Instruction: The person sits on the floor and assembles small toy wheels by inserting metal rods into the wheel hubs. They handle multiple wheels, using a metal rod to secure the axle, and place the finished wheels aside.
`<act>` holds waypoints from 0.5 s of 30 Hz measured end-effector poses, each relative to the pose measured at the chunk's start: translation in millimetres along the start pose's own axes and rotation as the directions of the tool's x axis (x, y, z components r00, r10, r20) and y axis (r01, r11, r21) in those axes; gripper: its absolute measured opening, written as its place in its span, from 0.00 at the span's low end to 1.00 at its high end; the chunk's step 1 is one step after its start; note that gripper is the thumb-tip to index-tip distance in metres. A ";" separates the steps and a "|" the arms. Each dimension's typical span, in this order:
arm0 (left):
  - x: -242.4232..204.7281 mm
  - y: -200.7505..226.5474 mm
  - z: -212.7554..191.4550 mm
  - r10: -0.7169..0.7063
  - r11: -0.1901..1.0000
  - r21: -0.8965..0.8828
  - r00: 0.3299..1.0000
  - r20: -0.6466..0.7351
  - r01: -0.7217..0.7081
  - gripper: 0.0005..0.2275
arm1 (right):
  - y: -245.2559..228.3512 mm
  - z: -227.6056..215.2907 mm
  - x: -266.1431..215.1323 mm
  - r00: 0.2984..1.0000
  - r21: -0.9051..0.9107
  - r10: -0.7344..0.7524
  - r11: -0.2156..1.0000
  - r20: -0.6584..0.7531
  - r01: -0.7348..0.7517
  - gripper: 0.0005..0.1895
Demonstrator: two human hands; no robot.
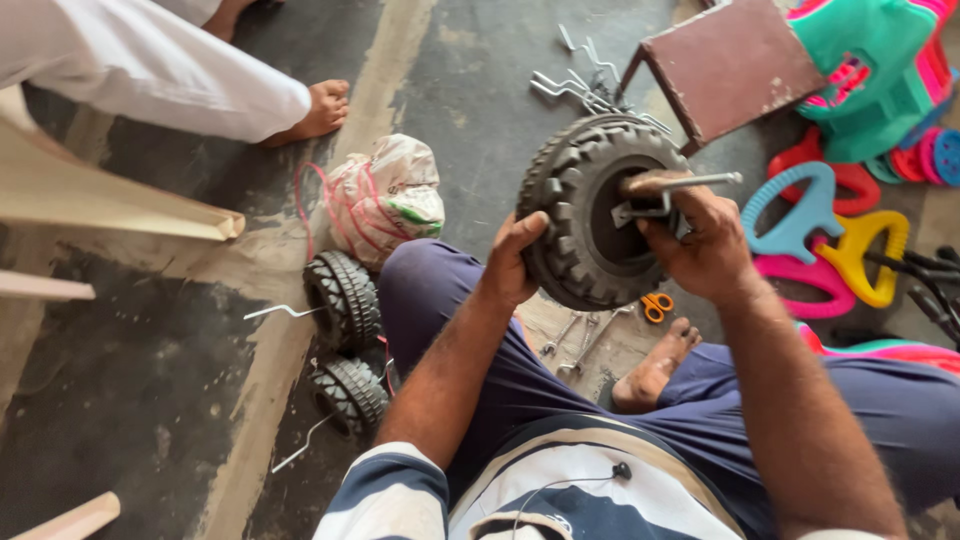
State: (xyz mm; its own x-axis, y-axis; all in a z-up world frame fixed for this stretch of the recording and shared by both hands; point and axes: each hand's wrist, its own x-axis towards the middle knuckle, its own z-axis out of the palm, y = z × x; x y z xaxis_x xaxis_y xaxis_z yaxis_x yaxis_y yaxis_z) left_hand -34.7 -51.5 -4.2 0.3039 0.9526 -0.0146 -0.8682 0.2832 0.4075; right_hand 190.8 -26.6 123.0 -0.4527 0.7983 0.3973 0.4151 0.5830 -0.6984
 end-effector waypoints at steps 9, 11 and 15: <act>-1.8 2.4 6.7 0.038 0.999 0.029 0.999 -0.013 -0.038 0.26 | -2.9 31.2 -17.5 0.944 -0.073 0.151 0.981 -0.293 -0.179 0.15; -3.1 3.0 6.6 0.052 0.997 0.053 0.999 0.003 -0.052 0.26 | 0.0 36.7 -20.0 0.949 -0.125 0.121 0.979 -0.291 -0.163 0.18; -5.6 11.2 3.4 0.080 0.991 0.108 0.995 0.053 -0.085 0.27 | -3.6 50.4 -19.8 0.936 -0.005 0.078 0.996 -0.344 -0.085 0.23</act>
State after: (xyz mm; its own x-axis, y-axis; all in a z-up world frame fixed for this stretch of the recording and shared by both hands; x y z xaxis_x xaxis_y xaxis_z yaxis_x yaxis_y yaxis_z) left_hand -44.8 -54.0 3.6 0.2542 0.9649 0.0661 -0.8434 0.1877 0.5034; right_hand 158.5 -52.2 87.6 -0.1197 0.8444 0.5222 0.4561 0.5139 -0.7265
